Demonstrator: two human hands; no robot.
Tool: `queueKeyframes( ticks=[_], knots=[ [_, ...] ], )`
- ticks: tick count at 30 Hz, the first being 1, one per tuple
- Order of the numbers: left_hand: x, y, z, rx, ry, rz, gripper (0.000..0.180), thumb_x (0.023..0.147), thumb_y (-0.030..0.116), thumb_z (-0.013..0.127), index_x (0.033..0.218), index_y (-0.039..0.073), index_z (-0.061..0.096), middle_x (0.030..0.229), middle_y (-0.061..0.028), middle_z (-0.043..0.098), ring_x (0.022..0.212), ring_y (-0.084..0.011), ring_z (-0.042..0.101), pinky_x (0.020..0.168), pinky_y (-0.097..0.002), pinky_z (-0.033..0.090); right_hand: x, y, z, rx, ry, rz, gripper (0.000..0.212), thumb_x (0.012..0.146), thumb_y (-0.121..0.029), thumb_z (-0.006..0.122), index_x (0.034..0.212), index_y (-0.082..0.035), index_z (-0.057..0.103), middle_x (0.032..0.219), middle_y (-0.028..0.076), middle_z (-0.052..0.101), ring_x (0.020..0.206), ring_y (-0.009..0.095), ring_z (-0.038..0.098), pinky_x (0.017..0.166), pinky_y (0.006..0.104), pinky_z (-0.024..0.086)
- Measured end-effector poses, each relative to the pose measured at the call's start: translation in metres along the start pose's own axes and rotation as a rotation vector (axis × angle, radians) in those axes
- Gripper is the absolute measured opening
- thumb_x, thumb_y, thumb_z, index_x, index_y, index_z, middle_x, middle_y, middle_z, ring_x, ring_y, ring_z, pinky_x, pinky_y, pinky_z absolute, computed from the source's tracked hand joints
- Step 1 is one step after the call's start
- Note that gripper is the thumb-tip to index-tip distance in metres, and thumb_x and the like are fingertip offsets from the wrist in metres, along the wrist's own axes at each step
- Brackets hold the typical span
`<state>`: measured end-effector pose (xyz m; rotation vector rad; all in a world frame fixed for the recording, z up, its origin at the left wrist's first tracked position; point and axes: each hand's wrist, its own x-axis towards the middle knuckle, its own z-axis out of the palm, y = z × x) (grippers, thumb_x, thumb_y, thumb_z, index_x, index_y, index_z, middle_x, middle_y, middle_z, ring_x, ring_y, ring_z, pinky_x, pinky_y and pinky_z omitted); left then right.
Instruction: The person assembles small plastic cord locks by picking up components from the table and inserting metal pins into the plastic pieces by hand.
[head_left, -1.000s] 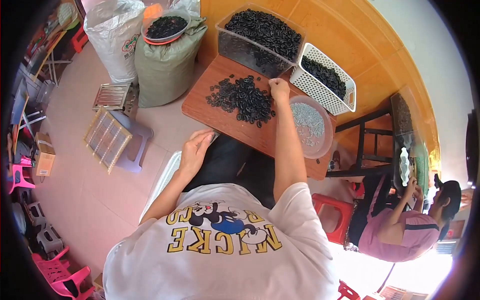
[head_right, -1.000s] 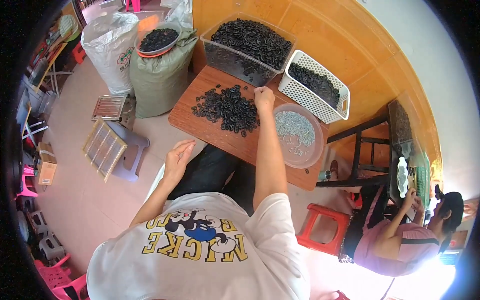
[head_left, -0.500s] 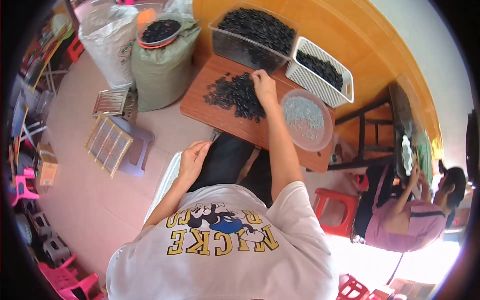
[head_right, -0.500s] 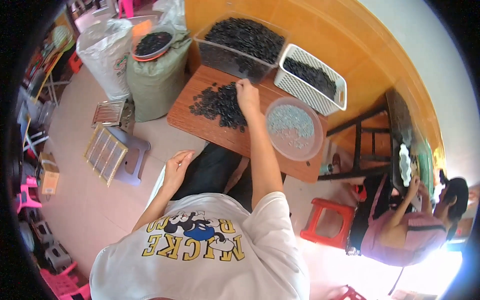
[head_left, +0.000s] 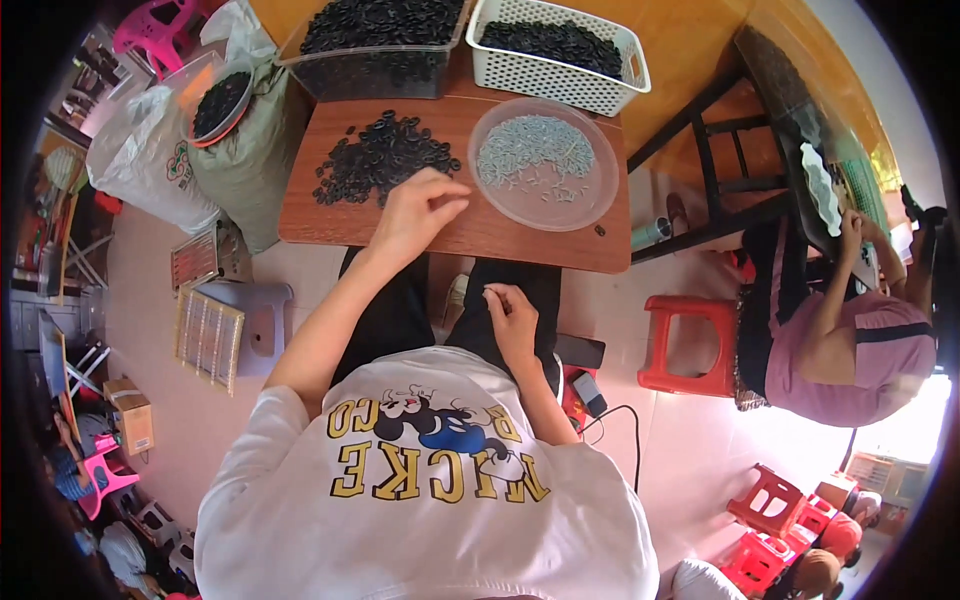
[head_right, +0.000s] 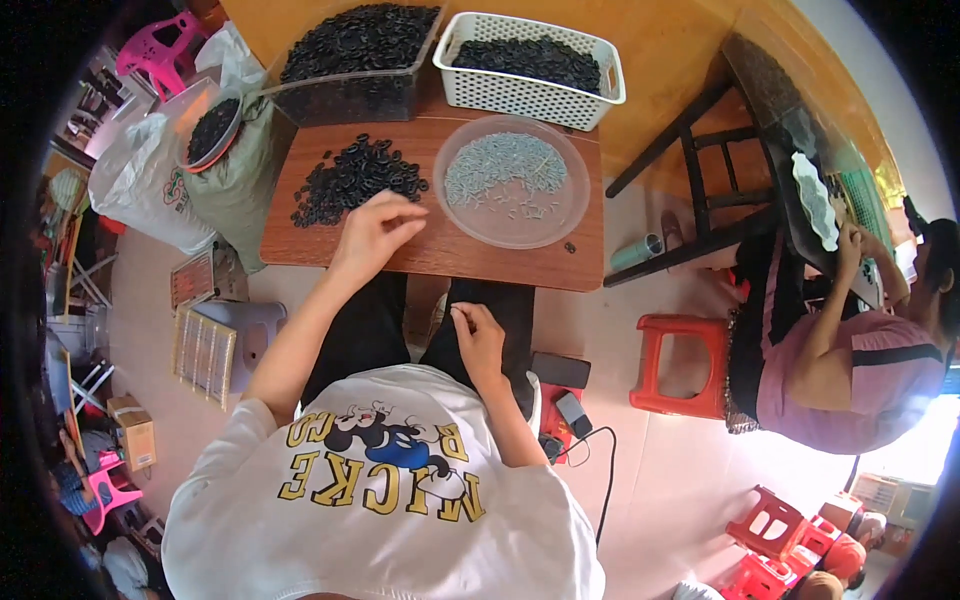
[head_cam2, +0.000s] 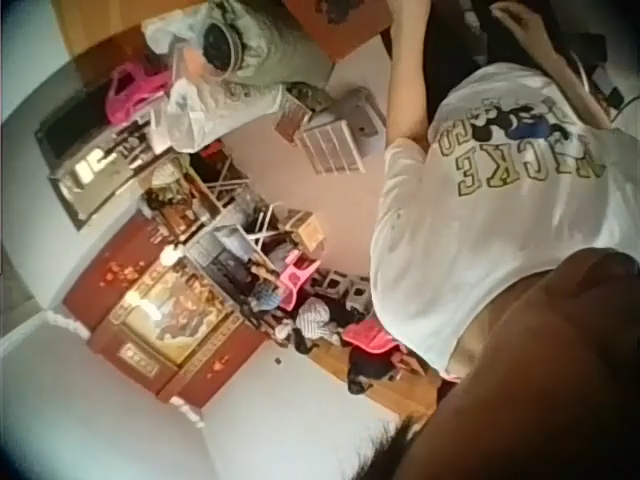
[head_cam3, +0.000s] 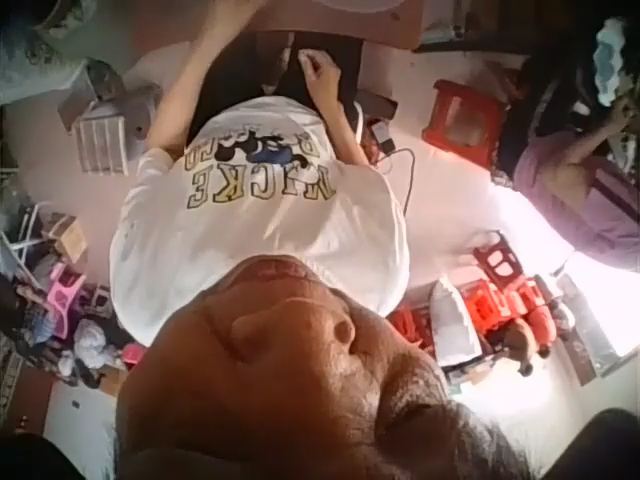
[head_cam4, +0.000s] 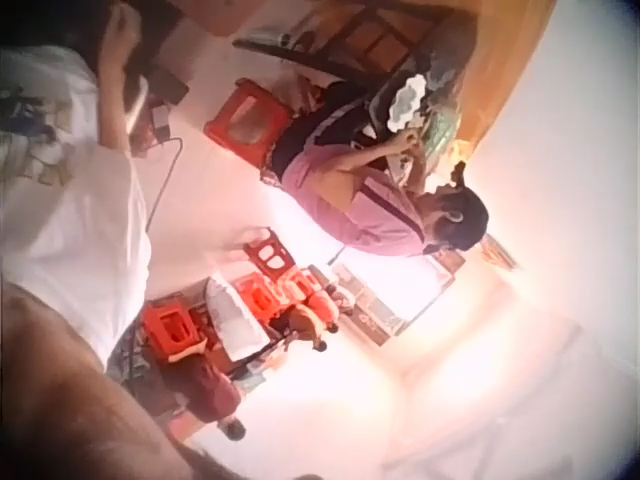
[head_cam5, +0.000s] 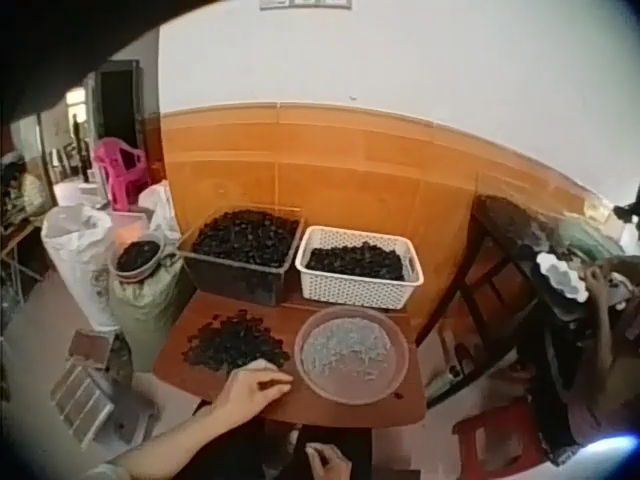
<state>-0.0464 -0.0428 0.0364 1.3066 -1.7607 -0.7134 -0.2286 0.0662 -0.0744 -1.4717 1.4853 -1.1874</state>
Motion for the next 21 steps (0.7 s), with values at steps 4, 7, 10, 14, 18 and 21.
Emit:
queueKeyframes(
  ticks=[4, 7, 10, 14, 18, 21],
  knots=[
    [0.049, 0.006, 0.036, 0.111, -0.195, 0.149, 0.012, 0.076, 0.004, 0.064, 0.088, 0.002, 0.067, 0.086, -0.012, 0.062, 0.082, -0.0313, 0.061, 0.07, -0.0371, 0.047, 0.002, 0.014, 0.0, -0.01, -0.015, -0.107, 0.011, 0.083, -0.006, 0.063, 0.093, -0.001, 0.063, 0.086, 0.013, 0.062, 0.073, 0.026, 0.062, 0.066, 0.0296, 0.049],
    [0.069, 0.009, 0.061, 0.264, -0.325, 0.228, 0.012, 0.075, 0.002, 0.065, 0.087, 0.0, 0.066, 0.086, -0.014, 0.061, 0.084, -0.0307, 0.06, 0.071, -0.036, 0.047, 0.008, 0.016, 0.002, 0.036, -0.025, -0.098, 0.011, 0.083, -0.006, 0.063, 0.093, -0.001, 0.063, 0.088, 0.013, 0.063, 0.076, 0.028, 0.062, 0.067, 0.0302, 0.05],
    [0.078, -0.001, 0.082, 0.307, -0.373, 0.308, 0.01, 0.075, 0.002, 0.065, 0.084, -0.002, 0.065, 0.088, -0.0141, 0.061, 0.087, -0.0329, 0.06, 0.074, -0.0381, 0.047, 0.011, 0.018, 0.002, 0.053, -0.031, -0.107, 0.011, 0.083, -0.005, 0.063, 0.093, -0.001, 0.063, 0.088, 0.013, 0.063, 0.077, 0.028, 0.062, 0.066, 0.0307, 0.05],
    [0.084, -0.011, 0.094, 0.342, -0.392, 0.347, 0.007, 0.072, 0.002, 0.064, 0.079, -0.001, 0.064, 0.086, -0.0166, 0.059, 0.087, -0.0354, 0.059, 0.074, -0.0409, 0.048, 0.013, 0.022, 0.002, 0.066, -0.058, -0.131, 0.011, 0.082, -0.005, 0.063, 0.093, -0.001, 0.063, 0.088, 0.013, 0.063, 0.076, 0.028, 0.063, 0.064, 0.0308, 0.05],
    [0.08, -0.016, 0.096, 0.349, -0.341, 0.356, 0.005, 0.07, 0.0, 0.063, 0.075, -0.002, 0.063, 0.085, -0.0175, 0.058, 0.087, -0.0369, 0.058, 0.073, -0.0408, 0.047, 0.013, 0.017, 0.002, 0.082, -0.071, -0.122, 0.011, 0.082, -0.004, 0.064, 0.092, -0.001, 0.064, 0.088, 0.013, 0.063, 0.074, 0.026, 0.063, 0.063, 0.0297, 0.049],
    [0.078, -0.029, 0.098, 0.354, -0.276, 0.42, 0.005, 0.072, 0.001, 0.062, 0.076, -0.002, 0.061, 0.084, -0.0174, 0.057, 0.086, -0.0366, 0.058, 0.073, -0.0406, 0.047, 0.012, 0.012, 0.0, 0.119, -0.098, -0.081, 0.011, 0.081, -0.004, 0.064, 0.091, -0.001, 0.065, 0.086, 0.012, 0.063, 0.074, 0.022, 0.063, 0.064, 0.0271, 0.048]
  ],
)
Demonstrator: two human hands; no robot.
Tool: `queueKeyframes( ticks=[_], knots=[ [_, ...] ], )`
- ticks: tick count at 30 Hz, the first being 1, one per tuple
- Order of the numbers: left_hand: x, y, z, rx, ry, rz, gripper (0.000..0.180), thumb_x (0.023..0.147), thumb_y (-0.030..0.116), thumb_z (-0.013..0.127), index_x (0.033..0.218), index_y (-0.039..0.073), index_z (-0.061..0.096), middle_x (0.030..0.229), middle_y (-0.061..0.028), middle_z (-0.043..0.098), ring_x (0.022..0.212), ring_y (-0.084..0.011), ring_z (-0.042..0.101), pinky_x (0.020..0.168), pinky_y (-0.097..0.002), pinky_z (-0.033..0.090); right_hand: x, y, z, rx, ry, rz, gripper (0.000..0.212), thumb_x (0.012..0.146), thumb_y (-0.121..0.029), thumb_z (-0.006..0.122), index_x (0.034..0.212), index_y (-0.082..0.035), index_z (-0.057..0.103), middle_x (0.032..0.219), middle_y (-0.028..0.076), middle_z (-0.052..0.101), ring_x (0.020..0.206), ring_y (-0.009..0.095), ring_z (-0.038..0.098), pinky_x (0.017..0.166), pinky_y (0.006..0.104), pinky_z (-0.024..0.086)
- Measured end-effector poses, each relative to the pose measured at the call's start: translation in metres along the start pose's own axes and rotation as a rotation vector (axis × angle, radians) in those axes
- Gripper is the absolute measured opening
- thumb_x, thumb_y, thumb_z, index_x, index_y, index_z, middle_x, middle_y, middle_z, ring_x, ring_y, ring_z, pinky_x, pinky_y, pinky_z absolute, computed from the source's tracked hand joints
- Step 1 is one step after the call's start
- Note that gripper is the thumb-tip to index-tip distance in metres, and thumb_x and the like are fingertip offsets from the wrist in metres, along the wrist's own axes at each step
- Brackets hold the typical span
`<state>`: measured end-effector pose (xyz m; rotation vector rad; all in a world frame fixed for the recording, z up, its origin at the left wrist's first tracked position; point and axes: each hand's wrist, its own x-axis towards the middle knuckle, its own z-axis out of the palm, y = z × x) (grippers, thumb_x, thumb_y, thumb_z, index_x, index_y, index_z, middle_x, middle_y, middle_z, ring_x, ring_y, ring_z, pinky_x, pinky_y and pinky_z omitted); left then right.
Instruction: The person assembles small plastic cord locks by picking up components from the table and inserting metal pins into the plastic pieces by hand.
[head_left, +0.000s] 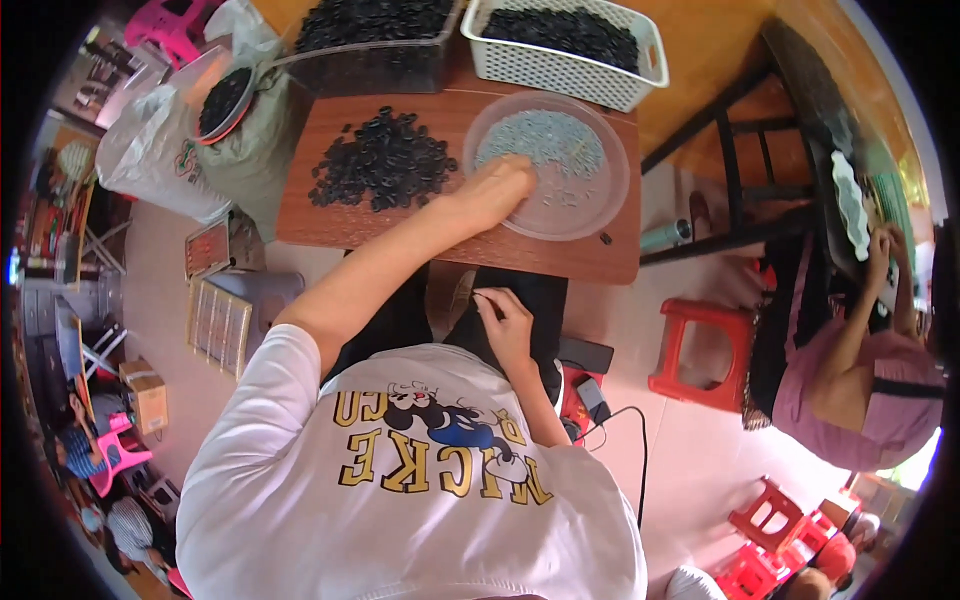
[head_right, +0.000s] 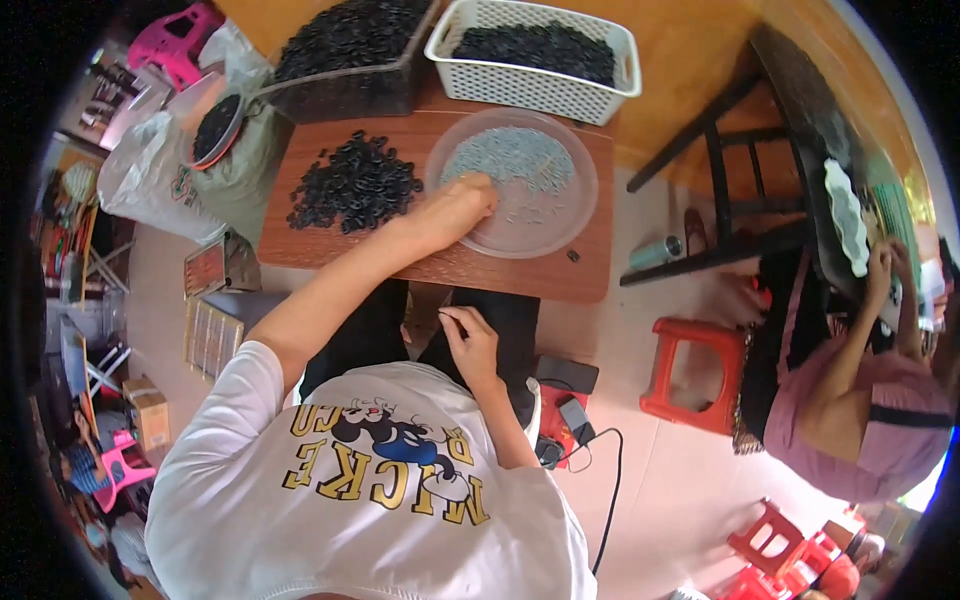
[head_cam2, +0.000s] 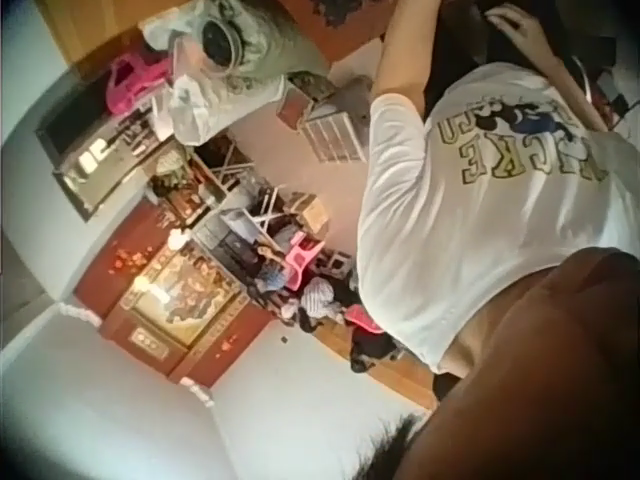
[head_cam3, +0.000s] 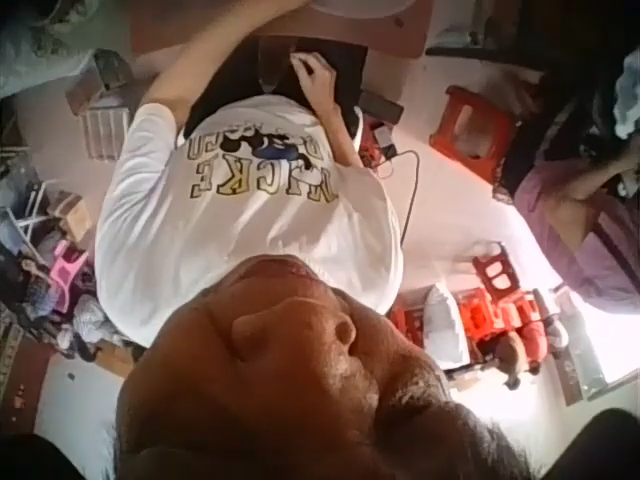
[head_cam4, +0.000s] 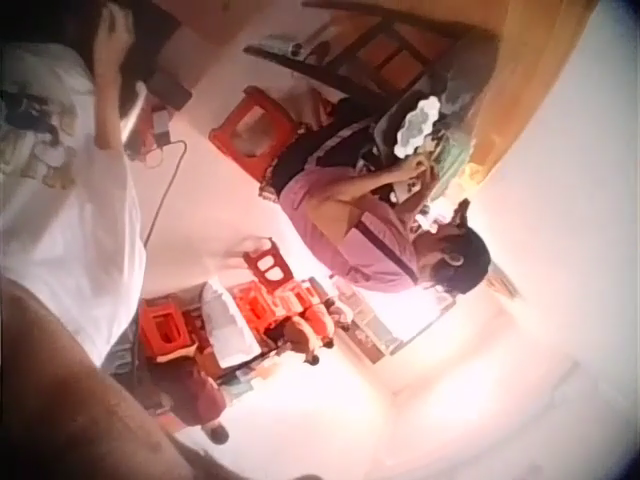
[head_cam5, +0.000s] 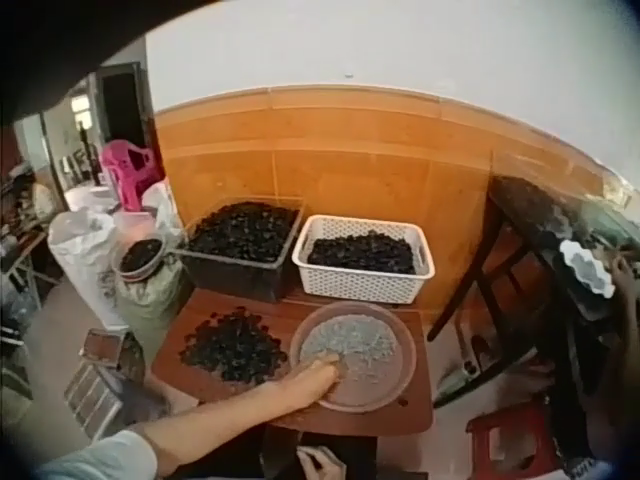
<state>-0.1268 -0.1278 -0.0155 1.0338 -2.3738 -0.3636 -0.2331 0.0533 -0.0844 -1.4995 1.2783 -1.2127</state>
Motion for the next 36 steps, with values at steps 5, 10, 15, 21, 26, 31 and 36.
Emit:
queueKeyframes(
  ticks=[5, 10, 15, 21, 26, 31, 36],
  knots=[
    [-0.008, 0.027, -0.037, -0.541, 0.053, -0.243, 0.011, 0.081, 0.006, 0.063, 0.089, -0.001, 0.061, 0.089, -0.0148, 0.062, 0.078, -0.0257, 0.06, 0.07, -0.0325, 0.047, 0.008, -0.023, -0.011, 0.23, 0.021, 0.101, 0.01, 0.083, -0.002, 0.063, 0.092, 0.0, 0.066, 0.084, 0.006, 0.063, 0.069, 0.013, 0.057, 0.064, 0.0221, 0.045],
    [-0.074, 0.034, -0.091, -1.402, 0.25, -0.68, 0.015, 0.085, 0.007, 0.062, 0.098, -0.001, 0.063, 0.088, -0.0072, 0.064, 0.076, -0.0111, 0.059, 0.067, -0.023, 0.047, 0.047, -0.076, -0.007, 0.641, 0.05, 0.327, 0.014, 0.083, 0.002, 0.061, 0.096, 0.004, 0.065, 0.08, 0.003, 0.059, 0.07, 0.009, 0.052, 0.064, 0.0192, 0.041],
    [-0.142, 0.027, -0.114, -1.758, 0.473, -0.785, 0.016, 0.086, 0.005, 0.062, 0.101, -0.001, 0.063, 0.088, -0.007, 0.064, 0.076, -0.0099, 0.059, 0.068, -0.0207, 0.049, 0.085, -0.122, 0.023, 0.904, -0.091, 0.338, 0.018, 0.083, 0.004, 0.061, 0.1, 0.005, 0.063, 0.083, 0.006, 0.063, 0.069, 0.011, 0.054, 0.065, 0.0217, 0.044],
    [-0.182, 0.019, -0.138, -1.769, 0.7, -0.778, 0.009, 0.085, 0.007, 0.064, 0.092, 0.002, 0.063, 0.085, -0.0055, 0.065, 0.073, -0.0096, 0.06, 0.066, -0.0203, 0.049, 0.102, -0.145, 0.068, 0.955, -0.309, 0.386, 0.013, 0.085, 0.001, 0.059, 0.097, 0.003, 0.062, 0.084, 0.009, 0.064, 0.067, 0.011, 0.056, 0.063, 0.0218, 0.046],
    [-0.195, 0.01, -0.143, -1.784, 0.755, -0.772, 0.008, 0.085, 0.007, 0.064, 0.091, 0.003, 0.063, 0.085, -0.0054, 0.065, 0.072, -0.0096, 0.059, 0.066, -0.0209, 0.049, 0.105, -0.147, 0.089, 0.928, -0.374, 0.433, 0.012, 0.087, 0.0, 0.057, 0.098, 0.003, 0.061, 0.086, 0.011, 0.065, 0.07, 0.013, 0.061, 0.065, 0.0226, 0.05],
    [-0.193, 0.012, -0.147, -1.802, 0.771, -0.811, 0.011, 0.084, 0.006, 0.064, 0.095, 0.002, 0.064, 0.088, -0.0067, 0.066, 0.076, -0.0107, 0.06, 0.069, -0.0217, 0.049, 0.106, -0.154, 0.093, 0.857, -0.294, 0.487, 0.017, 0.086, 0.002, 0.058, 0.102, 0.003, 0.062, 0.088, 0.012, 0.066, 0.076, 0.015, 0.064, 0.069, 0.0235, 0.053],
    [-0.185, 0.017, -0.152, -1.83, 0.792, -0.769, 0.012, 0.085, 0.003, 0.062, 0.097, 0.001, 0.063, 0.091, -0.0093, 0.066, 0.084, -0.015, 0.063, 0.073, -0.024, 0.05, 0.106, -0.15, 0.099, 0.761, -0.281, 0.359, 0.018, 0.085, 0.003, 0.059, 0.102, 0.003, 0.062, 0.089, 0.013, 0.066, 0.074, 0.016, 0.064, 0.071, 0.0269, 0.055]
  ],
)
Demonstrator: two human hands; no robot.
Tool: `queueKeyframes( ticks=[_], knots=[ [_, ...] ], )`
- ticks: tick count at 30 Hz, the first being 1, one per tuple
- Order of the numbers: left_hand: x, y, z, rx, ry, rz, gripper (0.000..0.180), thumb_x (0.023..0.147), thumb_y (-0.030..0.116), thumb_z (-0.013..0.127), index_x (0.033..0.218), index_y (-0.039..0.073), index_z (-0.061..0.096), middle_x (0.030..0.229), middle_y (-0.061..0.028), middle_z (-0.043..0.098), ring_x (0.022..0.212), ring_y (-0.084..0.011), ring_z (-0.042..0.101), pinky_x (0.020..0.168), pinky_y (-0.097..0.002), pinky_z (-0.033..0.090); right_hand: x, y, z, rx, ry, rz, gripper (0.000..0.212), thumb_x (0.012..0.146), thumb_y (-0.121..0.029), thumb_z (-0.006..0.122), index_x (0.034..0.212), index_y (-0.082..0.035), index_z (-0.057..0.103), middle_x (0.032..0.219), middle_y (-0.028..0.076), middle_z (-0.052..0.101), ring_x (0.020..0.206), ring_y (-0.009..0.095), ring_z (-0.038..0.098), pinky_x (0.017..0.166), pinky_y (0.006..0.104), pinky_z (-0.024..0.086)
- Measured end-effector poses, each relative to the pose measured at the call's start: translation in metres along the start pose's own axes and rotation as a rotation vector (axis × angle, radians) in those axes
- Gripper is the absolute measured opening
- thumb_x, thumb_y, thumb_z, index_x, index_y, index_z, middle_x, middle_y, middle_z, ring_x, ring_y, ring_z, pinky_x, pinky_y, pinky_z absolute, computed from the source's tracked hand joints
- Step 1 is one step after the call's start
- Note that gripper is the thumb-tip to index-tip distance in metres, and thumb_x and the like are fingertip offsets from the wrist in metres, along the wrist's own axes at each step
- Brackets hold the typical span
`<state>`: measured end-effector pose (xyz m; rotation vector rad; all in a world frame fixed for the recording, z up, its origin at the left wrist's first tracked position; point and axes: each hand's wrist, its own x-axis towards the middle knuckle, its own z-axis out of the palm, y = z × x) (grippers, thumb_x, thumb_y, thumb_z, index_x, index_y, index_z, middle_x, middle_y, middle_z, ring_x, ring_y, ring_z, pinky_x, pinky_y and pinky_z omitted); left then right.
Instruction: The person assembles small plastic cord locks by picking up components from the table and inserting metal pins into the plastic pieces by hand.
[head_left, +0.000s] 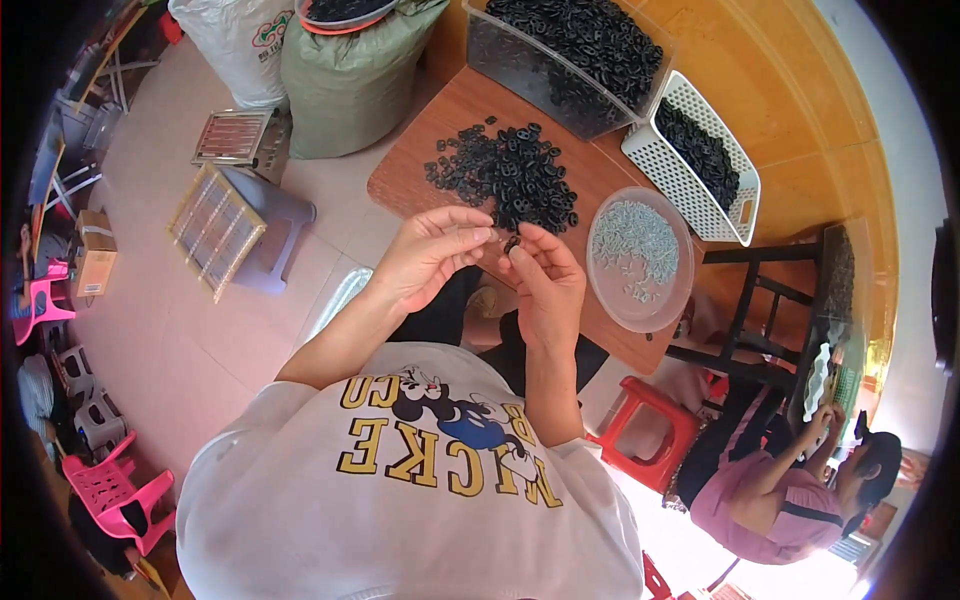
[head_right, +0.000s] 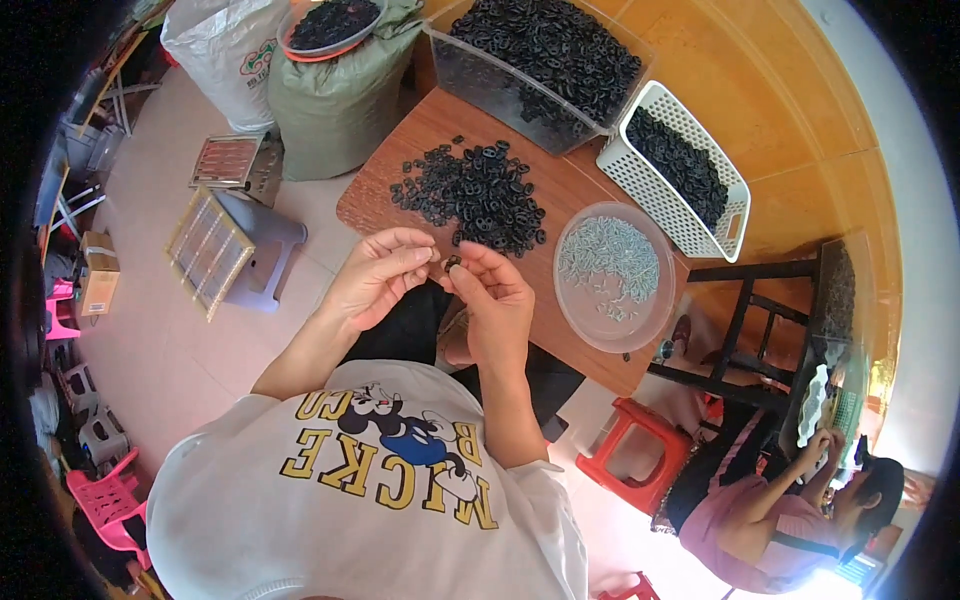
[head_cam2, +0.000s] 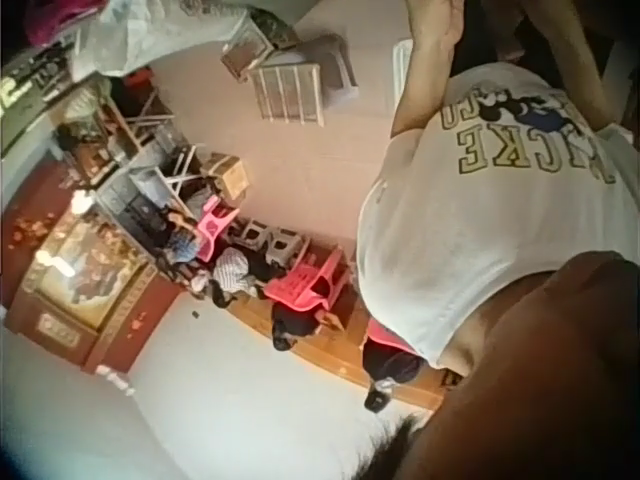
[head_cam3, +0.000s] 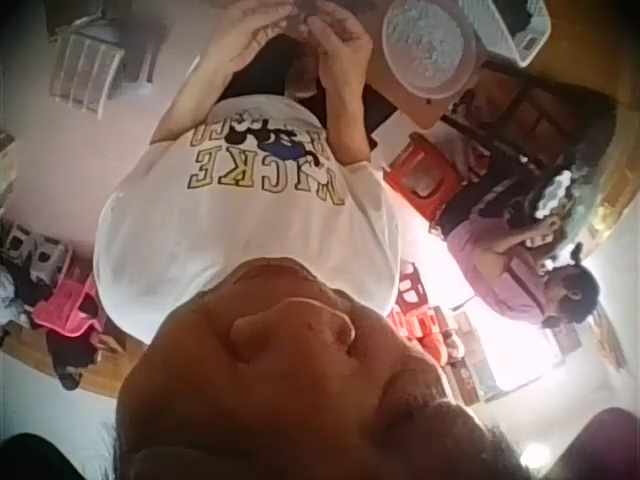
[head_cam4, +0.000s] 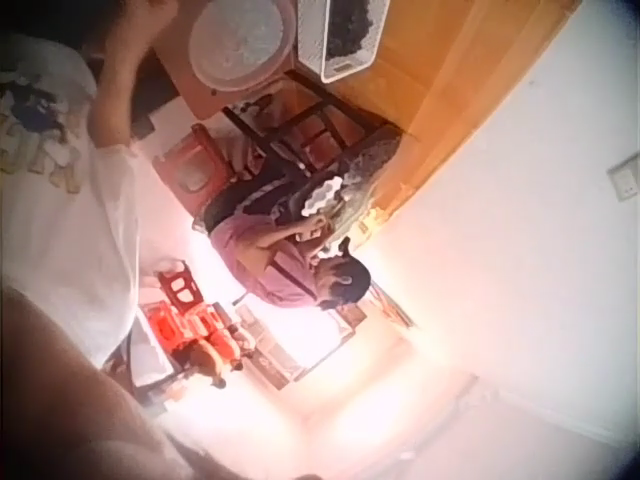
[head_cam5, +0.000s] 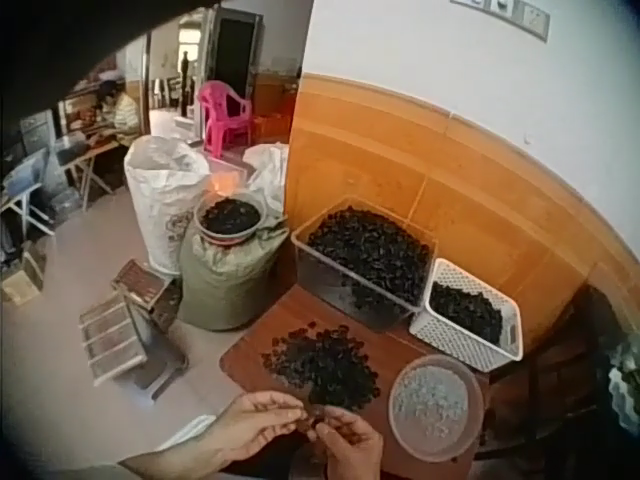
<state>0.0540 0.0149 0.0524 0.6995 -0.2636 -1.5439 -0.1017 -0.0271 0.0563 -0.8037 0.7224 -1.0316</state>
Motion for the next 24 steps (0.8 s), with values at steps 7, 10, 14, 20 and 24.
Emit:
queueKeyframes(
  ticks=[7, 10, 14, 20, 24],
  knots=[
    [-0.002, 0.002, -0.002, 0.019, -0.054, 0.005, 0.009, 0.085, 0.002, 0.062, 0.094, 0.001, 0.064, 0.091, -0.0082, 0.066, 0.079, -0.0125, 0.062, 0.072, -0.0238, 0.05, 0.003, 0.004, 0.004, -0.1, 0.002, 0.057, 0.014, 0.083, 0.002, 0.063, 0.097, 0.004, 0.064, 0.084, 0.007, 0.066, 0.076, 0.014, 0.065, 0.07, 0.0225, 0.052],
    [-0.007, 0.013, -0.01, -0.004, 0.002, 0.025, 0.009, 0.085, 0.001, 0.061, 0.093, 0.001, 0.064, 0.089, -0.0073, 0.066, 0.079, -0.0124, 0.062, 0.073, -0.0238, 0.051, 0.004, 0.006, 0.009, -0.103, -0.034, 0.057, 0.013, 0.083, 0.001, 0.063, 0.097, 0.003, 0.064, 0.084, 0.006, 0.066, 0.075, 0.013, 0.064, 0.07, 0.0226, 0.052],
    [-0.003, 0.091, -0.057, -0.244, 0.302, 0.572, 0.022, 0.082, 0.0, 0.063, 0.104, -0.002, 0.059, 0.088, -0.0086, 0.064, 0.072, -0.014, 0.062, 0.068, -0.0222, 0.051, 0.003, 0.002, 0.016, -0.156, -0.007, 0.01, 0.012, 0.084, 0.0, 0.062, 0.095, 0.002, 0.065, 0.084, 0.005, 0.065, 0.075, 0.011, 0.062, 0.07, 0.0223, 0.05],
    [-0.029, 0.077, -0.029, 0.244, 0.252, 0.533, 0.026, 0.081, -0.001, 0.064, 0.107, -0.001, 0.059, 0.088, -0.0073, 0.065, 0.072, -0.0107, 0.06, 0.064, -0.0216, 0.049, 0.005, 0.01, 0.031, -0.158, -0.046, 0.031, 0.012, 0.083, 0.001, 0.063, 0.095, 0.002, 0.065, 0.083, 0.005, 0.065, 0.073, 0.011, 0.061, 0.071, 0.022, 0.049],
    [-0.024, 0.036, -0.004, 0.253, 0.18, 0.346, 0.024, 0.081, 0.0, 0.066, 0.104, -0.002, 0.061, 0.087, -0.01, 0.067, 0.072, -0.0103, 0.06, 0.063, -0.0219, 0.047, 0.003, 0.007, 0.037, -0.218, -0.043, 0.009, 0.014, 0.082, 0.002, 0.064, 0.095, 0.003, 0.065, 0.082, 0.005, 0.065, 0.072, 0.01, 0.061, 0.068, 0.0206, 0.048]
  ],
)
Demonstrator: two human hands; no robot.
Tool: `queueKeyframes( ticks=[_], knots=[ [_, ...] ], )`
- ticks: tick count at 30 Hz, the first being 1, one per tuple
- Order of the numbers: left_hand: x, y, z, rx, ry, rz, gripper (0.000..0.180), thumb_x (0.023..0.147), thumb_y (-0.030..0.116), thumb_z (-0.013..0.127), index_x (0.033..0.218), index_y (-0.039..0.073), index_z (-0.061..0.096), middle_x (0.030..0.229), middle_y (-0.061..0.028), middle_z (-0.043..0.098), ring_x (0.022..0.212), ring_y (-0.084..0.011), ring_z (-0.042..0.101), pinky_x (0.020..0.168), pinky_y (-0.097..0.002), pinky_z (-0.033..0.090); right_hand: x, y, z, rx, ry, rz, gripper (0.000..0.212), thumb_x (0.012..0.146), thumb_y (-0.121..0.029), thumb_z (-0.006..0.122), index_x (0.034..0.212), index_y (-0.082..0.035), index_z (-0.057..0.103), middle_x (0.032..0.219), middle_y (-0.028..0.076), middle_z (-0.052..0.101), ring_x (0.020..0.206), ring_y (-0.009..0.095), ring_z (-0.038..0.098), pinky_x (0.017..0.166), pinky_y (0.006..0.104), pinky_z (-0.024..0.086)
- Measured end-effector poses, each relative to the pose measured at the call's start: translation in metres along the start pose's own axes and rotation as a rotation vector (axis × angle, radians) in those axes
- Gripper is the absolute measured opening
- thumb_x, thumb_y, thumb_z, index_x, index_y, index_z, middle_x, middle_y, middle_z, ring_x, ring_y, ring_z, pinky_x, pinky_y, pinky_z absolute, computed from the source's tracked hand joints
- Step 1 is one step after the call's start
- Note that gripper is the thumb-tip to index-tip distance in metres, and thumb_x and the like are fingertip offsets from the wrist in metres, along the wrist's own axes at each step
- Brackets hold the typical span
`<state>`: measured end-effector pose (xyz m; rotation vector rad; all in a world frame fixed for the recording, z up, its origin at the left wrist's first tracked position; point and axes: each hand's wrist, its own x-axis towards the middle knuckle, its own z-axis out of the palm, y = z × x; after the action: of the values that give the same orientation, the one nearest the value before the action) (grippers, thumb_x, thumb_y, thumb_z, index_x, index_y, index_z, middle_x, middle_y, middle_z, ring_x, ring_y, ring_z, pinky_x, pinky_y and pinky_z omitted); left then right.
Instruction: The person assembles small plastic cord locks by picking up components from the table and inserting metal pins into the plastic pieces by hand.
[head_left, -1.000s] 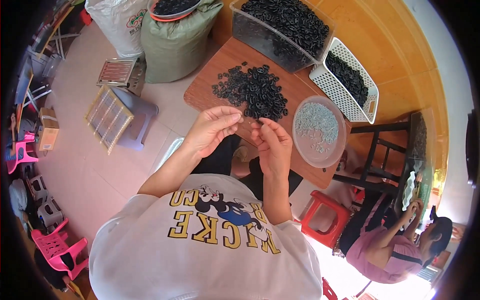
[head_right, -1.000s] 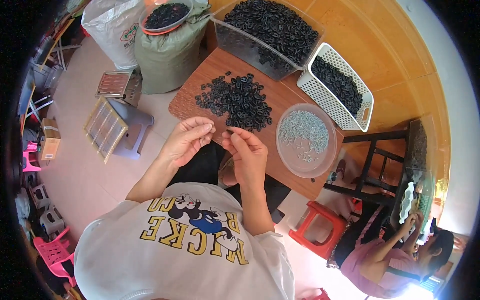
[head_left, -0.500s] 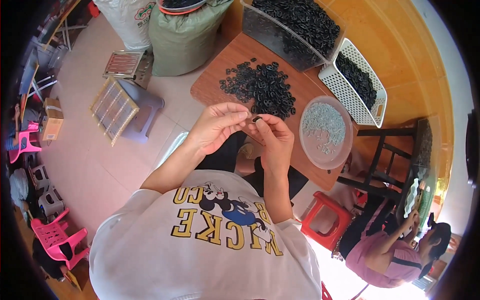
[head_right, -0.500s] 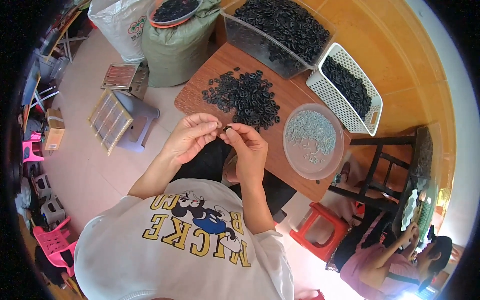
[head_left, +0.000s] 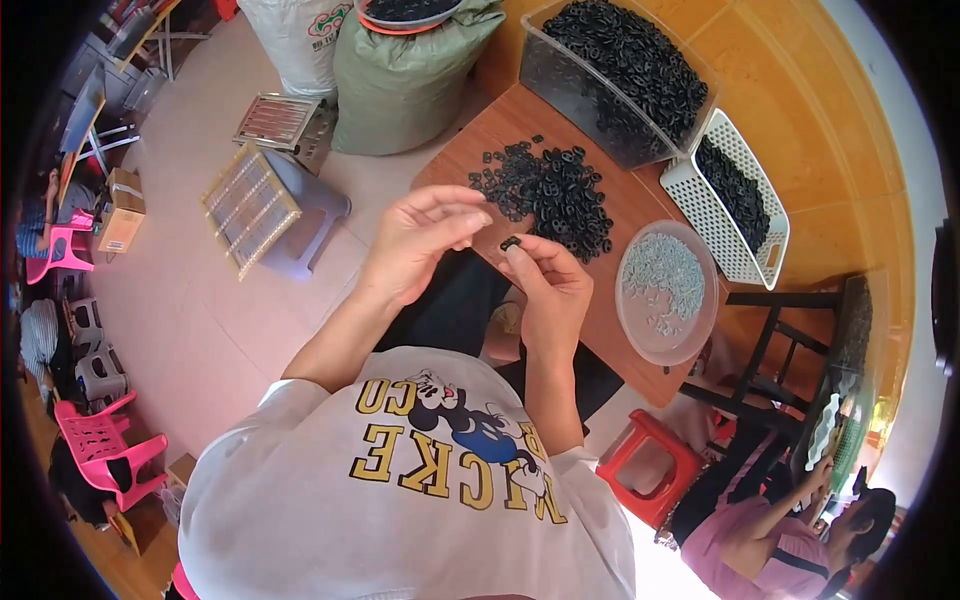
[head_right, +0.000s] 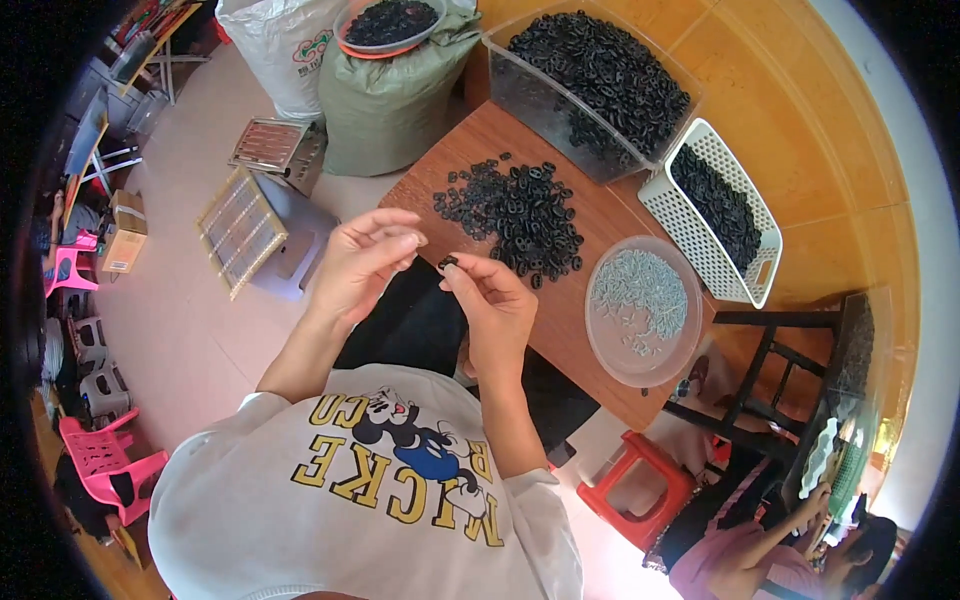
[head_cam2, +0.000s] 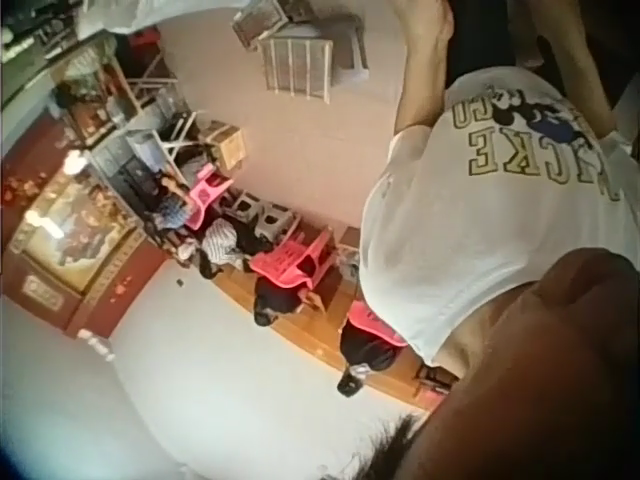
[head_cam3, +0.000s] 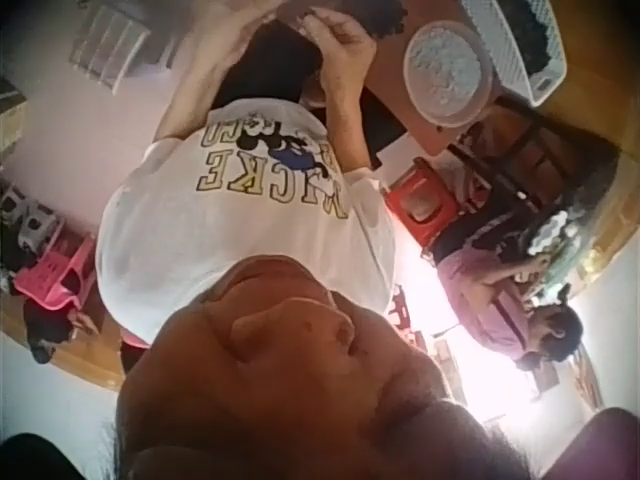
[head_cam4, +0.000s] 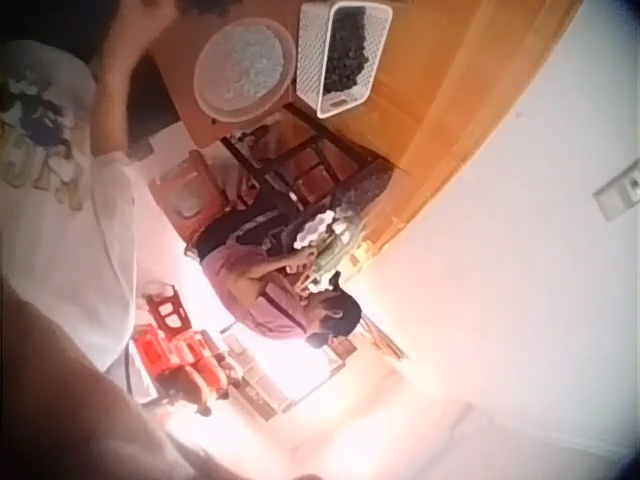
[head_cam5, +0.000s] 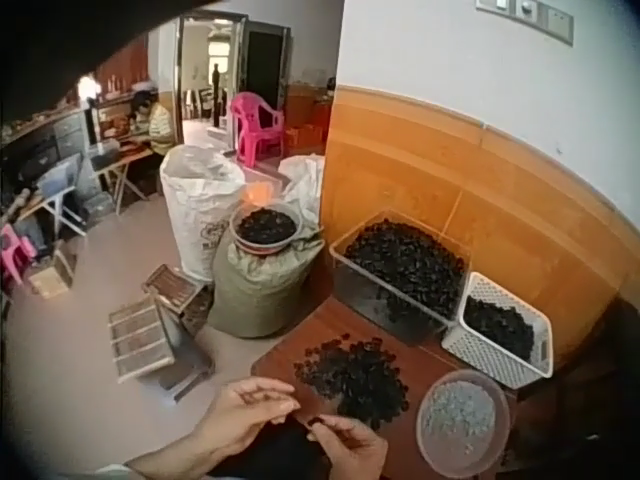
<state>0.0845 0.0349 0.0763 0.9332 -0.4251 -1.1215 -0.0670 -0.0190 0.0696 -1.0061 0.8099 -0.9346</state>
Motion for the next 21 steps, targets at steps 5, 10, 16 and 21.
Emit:
queueKeyframes(
  ticks=[5, 10, 16, 21],
  knots=[
    [0.001, -0.014, 0.006, -0.01, -0.124, -0.082, 0.024, 0.08, 0.001, 0.067, 0.104, -0.002, 0.062, 0.089, -0.0087, 0.066, 0.079, -0.0106, 0.061, 0.069, -0.0214, 0.047, -0.004, -0.007, -0.006, -0.036, 0.044, -0.057, 0.014, 0.08, 0.001, 0.065, 0.094, 0.003, 0.066, 0.08, 0.005, 0.065, 0.07, 0.008, 0.06, 0.064, 0.0186, 0.046],
    [-0.002, -0.02, 0.012, -0.02, -0.105, -0.116, 0.023, 0.079, 0.001, 0.068, 0.101, -0.001, 0.063, 0.086, -0.008, 0.066, 0.076, -0.0108, 0.061, 0.067, -0.0224, 0.048, -0.005, -0.005, -0.01, -0.064, 0.035, -0.052, 0.014, 0.08, 0.001, 0.066, 0.093, 0.003, 0.066, 0.079, 0.004, 0.065, 0.068, 0.007, 0.058, 0.061, 0.0175, 0.044],
    [-0.003, -0.023, 0.01, -0.013, -0.12, -0.132, 0.023, 0.079, 0.001, 0.069, 0.102, -0.001, 0.063, 0.087, -0.0078, 0.066, 0.075, -0.0108, 0.061, 0.068, -0.022, 0.048, -0.006, -0.003, -0.013, -0.058, 0.012, -0.051, 0.012, 0.079, 0.002, 0.066, 0.091, 0.002, 0.067, 0.078, 0.003, 0.064, 0.066, 0.006, 0.056, 0.06, 0.0177, 0.043],
    [-0.003, -0.025, 0.007, -0.004, -0.108, -0.164, 0.024, 0.079, 0.001, 0.068, 0.102, -0.001, 0.062, 0.087, -0.0073, 0.066, 0.076, -0.0111, 0.061, 0.069, -0.0223, 0.049, -0.006, -0.003, -0.011, -0.077, 0.037, -0.083, 0.013, 0.077, 0.005, 0.066, 0.09, 0.003, 0.066, 0.075, 0.005, 0.064, 0.063, 0.008, 0.058, 0.057, 0.0182, 0.044]
  ],
)
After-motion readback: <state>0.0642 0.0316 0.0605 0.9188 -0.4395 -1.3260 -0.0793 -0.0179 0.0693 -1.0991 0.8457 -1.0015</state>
